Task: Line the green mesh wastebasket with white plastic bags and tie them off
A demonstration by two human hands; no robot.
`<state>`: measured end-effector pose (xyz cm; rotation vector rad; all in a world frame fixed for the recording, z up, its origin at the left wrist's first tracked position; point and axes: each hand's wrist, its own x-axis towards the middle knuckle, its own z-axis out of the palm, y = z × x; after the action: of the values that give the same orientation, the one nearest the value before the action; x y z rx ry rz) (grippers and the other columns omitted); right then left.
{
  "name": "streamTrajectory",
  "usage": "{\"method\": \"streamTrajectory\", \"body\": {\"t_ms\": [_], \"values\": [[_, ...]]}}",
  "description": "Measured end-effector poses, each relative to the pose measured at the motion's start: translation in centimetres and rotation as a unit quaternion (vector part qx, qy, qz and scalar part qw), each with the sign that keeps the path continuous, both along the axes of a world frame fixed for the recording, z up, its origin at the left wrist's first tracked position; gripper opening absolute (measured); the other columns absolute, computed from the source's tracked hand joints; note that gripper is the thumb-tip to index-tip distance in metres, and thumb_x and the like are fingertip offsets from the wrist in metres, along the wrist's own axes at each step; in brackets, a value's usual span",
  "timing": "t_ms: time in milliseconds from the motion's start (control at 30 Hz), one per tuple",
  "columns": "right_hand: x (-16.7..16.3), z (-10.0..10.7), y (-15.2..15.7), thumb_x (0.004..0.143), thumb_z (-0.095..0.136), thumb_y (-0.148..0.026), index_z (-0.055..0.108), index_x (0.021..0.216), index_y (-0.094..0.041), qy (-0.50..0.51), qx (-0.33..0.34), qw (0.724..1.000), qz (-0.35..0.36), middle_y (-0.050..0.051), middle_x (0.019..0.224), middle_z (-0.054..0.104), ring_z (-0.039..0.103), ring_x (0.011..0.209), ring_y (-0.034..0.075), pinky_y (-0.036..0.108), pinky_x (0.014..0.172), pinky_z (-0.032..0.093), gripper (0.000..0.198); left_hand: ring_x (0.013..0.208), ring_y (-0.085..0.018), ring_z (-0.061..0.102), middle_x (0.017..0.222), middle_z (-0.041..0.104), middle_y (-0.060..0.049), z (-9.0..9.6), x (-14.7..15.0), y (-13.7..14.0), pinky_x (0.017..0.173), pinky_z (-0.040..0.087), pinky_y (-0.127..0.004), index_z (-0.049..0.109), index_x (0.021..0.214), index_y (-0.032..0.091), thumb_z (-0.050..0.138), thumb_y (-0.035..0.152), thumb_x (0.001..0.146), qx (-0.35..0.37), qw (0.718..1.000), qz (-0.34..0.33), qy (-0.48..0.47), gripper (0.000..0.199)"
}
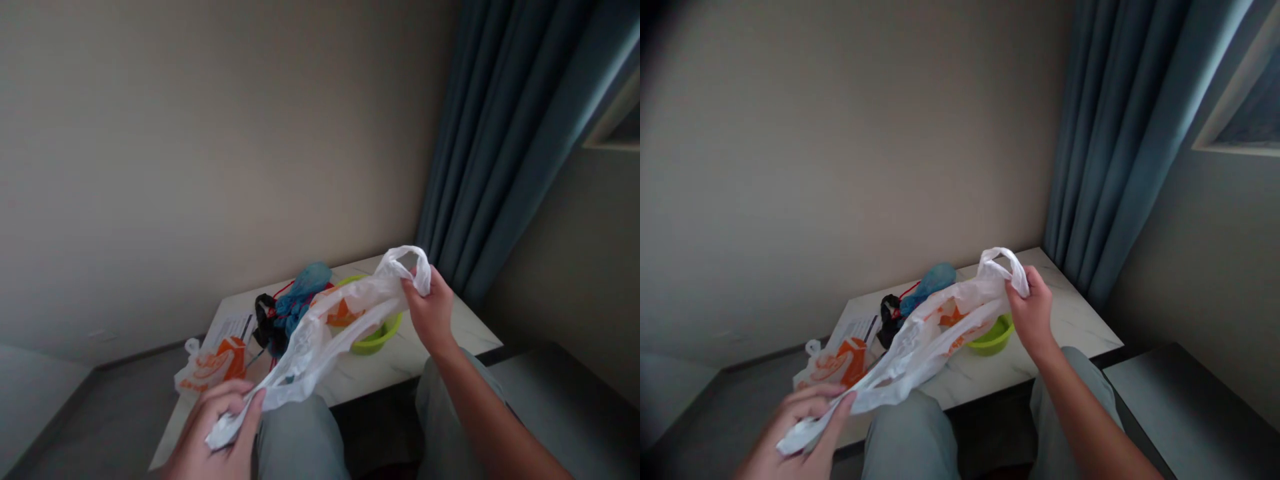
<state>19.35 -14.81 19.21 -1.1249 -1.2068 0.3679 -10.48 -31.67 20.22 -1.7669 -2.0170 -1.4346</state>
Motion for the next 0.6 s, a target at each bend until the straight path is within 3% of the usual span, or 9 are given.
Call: {"method": "streamTrajectory", "body": {"t_ms": [167, 300, 367, 467, 533, 600], "values": [[1.7, -2.9, 1.6, 0.085, 0.062, -0.035, 0.063, 0.091, -0.018, -0.067, -0.025, 0.995, -0.071, 0.000, 0.078, 0.062, 0.054, 0.067, 0.015, 0.025, 0.062, 0.041, 0.018, 0.091, -0.019, 0.065, 0.096, 0.066, -0.004, -1.2, 1.6, 4.1, 0.082, 0.053, -0.029, 0.053, 0.081, 0.023, 0.061, 0.033, 0.086, -0.046, 0.995, -0.054, -0.072, 0.014], [2.4, -5.5, 2.9, 0.090, 0.054, -0.033, 0.067, 0.097, -0.017, -0.161, -0.104, 0.980, -0.049, 0.006, 0.085, 0.069, 0.061, 0.076, 0.020, 0.029, 0.069, 0.043, 0.022, 0.098, -0.021, 0.065, 0.103, 0.068, -0.006, -2.6, 2.1, 6.3, 0.085, 0.052, -0.031, 0.058, 0.080, 0.022, 0.054, 0.029, 0.086, -0.115, 0.990, -0.063, -0.052, 0.011], [2.4, -6.7, 3.4, 0.091, 0.050, -0.031, 0.068, 0.092, -0.016, -0.233, -0.168, 0.957, -0.033, 0.009, 0.085, 0.070, 0.063, 0.079, 0.022, 0.029, 0.071, 0.042, 0.024, 0.100, -0.023, 0.065, 0.104, 0.069, -0.007, -3.1, 2.6, 7.2, 0.089, 0.051, -0.034, 0.061, 0.080, 0.021, 0.052, 0.029, 0.085, -0.147, 0.987, -0.056, -0.027, 0.013], [2.2, -8.1, 3.7, 0.090, 0.051, -0.025, 0.069, 0.085, -0.015, -0.335, -0.273, 0.902, -0.007, 0.012, 0.085, 0.071, 0.065, 0.079, 0.023, 0.029, 0.069, 0.041, 0.021, 0.097, -0.025, 0.066, 0.102, 0.070, -0.010, -3.4, 3.6, 8.5, 0.087, 0.051, -0.036, 0.064, 0.083, 0.020, 0.050, 0.035, 0.087, -0.207, 0.978, -0.030, 0.006, 0.021], [2.1, -8.7, 3.8, 0.088, 0.052, -0.022, 0.069, 0.087, -0.016, -0.369, -0.330, 0.869, 0.010, 0.012, 0.086, 0.072, 0.066, 0.079, 0.023, 0.029, 0.068, 0.040, 0.018, 0.090, -0.026, 0.067, 0.096, 0.071, -0.011, -3.1, 4.3, 9.4, 0.082, 0.051, -0.037, 0.065, 0.081, 0.020, 0.047, 0.039, 0.090, -0.271, 0.961, -0.001, 0.044, 0.027], [2.1, -9.1, 3.8, 0.088, 0.053, -0.024, 0.069, 0.095, -0.016, -0.375, -0.361, 0.854, 0.009, 0.012, 0.087, 0.073, 0.067, 0.079, 0.023, 0.029, 0.068, 0.041, 0.019, 0.086, -0.027, 0.067, 0.089, 0.070, -0.011, -2.7, 5.0, 10.4, 0.078, 0.050, -0.038, 0.065, 0.080, 0.020, 0.045, 0.037, 0.092, -0.330, 0.937, 0.030, 0.107, 0.028]]}}
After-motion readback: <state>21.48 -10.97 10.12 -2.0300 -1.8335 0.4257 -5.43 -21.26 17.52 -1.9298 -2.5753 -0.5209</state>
